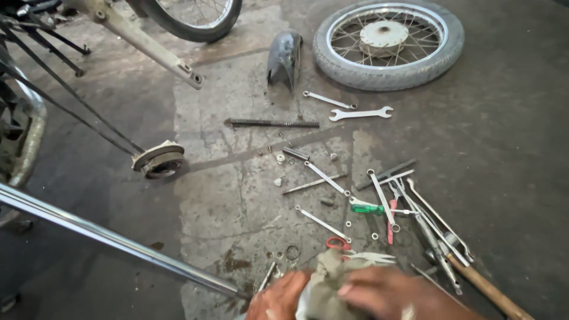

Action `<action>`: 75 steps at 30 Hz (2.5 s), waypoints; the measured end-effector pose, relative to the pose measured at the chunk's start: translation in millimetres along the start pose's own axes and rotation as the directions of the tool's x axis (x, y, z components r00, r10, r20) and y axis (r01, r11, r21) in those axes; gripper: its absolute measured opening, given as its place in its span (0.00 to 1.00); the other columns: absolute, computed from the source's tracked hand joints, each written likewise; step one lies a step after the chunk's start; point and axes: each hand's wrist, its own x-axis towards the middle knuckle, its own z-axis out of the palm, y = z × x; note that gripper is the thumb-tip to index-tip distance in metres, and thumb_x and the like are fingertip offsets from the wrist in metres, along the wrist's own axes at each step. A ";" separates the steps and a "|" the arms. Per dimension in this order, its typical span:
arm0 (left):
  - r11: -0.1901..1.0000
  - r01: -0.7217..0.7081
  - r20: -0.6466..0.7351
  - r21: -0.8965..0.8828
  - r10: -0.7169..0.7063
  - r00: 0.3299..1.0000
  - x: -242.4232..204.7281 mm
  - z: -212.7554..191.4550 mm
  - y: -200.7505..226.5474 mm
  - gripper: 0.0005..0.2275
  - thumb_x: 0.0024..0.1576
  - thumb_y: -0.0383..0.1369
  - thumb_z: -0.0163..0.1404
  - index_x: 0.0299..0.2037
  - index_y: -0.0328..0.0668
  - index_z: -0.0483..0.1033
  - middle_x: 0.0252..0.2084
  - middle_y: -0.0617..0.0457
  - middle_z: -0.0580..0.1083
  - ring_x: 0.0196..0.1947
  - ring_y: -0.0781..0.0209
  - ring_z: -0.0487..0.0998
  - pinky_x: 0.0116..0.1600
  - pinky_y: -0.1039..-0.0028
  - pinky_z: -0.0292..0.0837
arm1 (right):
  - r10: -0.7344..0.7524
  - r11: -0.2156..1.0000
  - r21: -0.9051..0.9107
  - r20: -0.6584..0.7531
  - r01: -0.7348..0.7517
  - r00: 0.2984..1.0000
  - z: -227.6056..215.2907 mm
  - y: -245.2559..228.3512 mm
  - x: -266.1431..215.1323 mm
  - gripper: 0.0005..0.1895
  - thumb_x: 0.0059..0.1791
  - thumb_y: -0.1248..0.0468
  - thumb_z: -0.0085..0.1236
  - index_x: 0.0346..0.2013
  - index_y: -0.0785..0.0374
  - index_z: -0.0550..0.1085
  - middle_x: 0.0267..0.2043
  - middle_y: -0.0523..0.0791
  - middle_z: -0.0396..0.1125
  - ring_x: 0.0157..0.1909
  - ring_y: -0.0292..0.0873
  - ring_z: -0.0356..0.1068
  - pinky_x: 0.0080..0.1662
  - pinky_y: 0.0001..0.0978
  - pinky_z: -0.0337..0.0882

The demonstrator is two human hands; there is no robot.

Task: Cleaning and inspecting motorcycle front fork components after disassembly.

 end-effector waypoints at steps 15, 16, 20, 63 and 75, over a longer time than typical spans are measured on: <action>0.999 -0.007 0.131 0.047 0.001 0.991 -4.5 10.1 35.5 0.22 0.46 0.28 0.53 0.53 0.50 0.71 0.42 0.43 0.78 0.40 0.39 0.81 0.39 0.52 0.76 | 0.768 0.573 -0.195 0.468 -0.796 0.438 -27.9 -53.7 60.1 0.55 0.46 0.66 0.57 0.81 0.45 0.38 0.53 0.44 0.73 0.54 0.43 0.76 0.54 0.35 0.72; 0.999 0.004 0.134 0.051 -0.011 0.991 -6.9 13.5 32.6 0.22 0.46 0.28 0.53 0.53 0.50 0.71 0.42 0.43 0.78 0.40 0.39 0.81 0.39 0.52 0.76 | 0.761 0.579 -0.190 0.476 -0.793 0.441 -13.5 -33.8 47.5 0.55 0.46 0.66 0.57 0.81 0.45 0.38 0.53 0.44 0.73 0.54 0.43 0.76 0.54 0.35 0.72; 0.997 0.009 0.046 0.078 -0.012 0.999 5.8 10.8 35.7 0.20 0.45 0.24 0.55 0.49 0.48 0.70 0.39 0.41 0.77 0.39 0.36 0.79 0.39 0.50 0.74 | 0.640 0.067 0.884 0.317 -0.462 0.700 -1.8 12.3 32.5 0.38 0.43 0.74 0.53 0.68 0.56 0.60 0.49 0.46 0.73 0.48 0.44 0.74 0.50 0.36 0.71; 0.917 0.061 0.412 0.394 -0.236 0.880 32.9 264.9 -31.8 0.14 0.59 0.30 0.49 0.55 0.45 0.68 0.55 0.45 0.67 0.56 0.40 0.71 0.45 0.55 0.77 | 0.983 0.182 0.974 -0.176 -0.137 0.057 -26.5 118.2 -102.8 0.22 0.53 0.73 0.42 0.63 0.60 0.65 0.54 0.50 0.70 0.49 0.50 0.73 0.40 0.44 0.74; 0.180 0.665 0.507 -0.725 -0.513 0.692 81.9 139.6 -14.9 0.24 0.53 0.36 0.59 0.61 0.49 0.70 0.49 0.56 0.77 0.43 0.63 0.78 0.44 0.67 0.73 | 0.937 0.334 0.906 -0.349 -0.262 -0.013 8.9 108.8 -67.9 0.16 0.52 0.71 0.51 0.55 0.65 0.73 0.49 0.48 0.73 0.48 0.45 0.72 0.50 0.38 0.71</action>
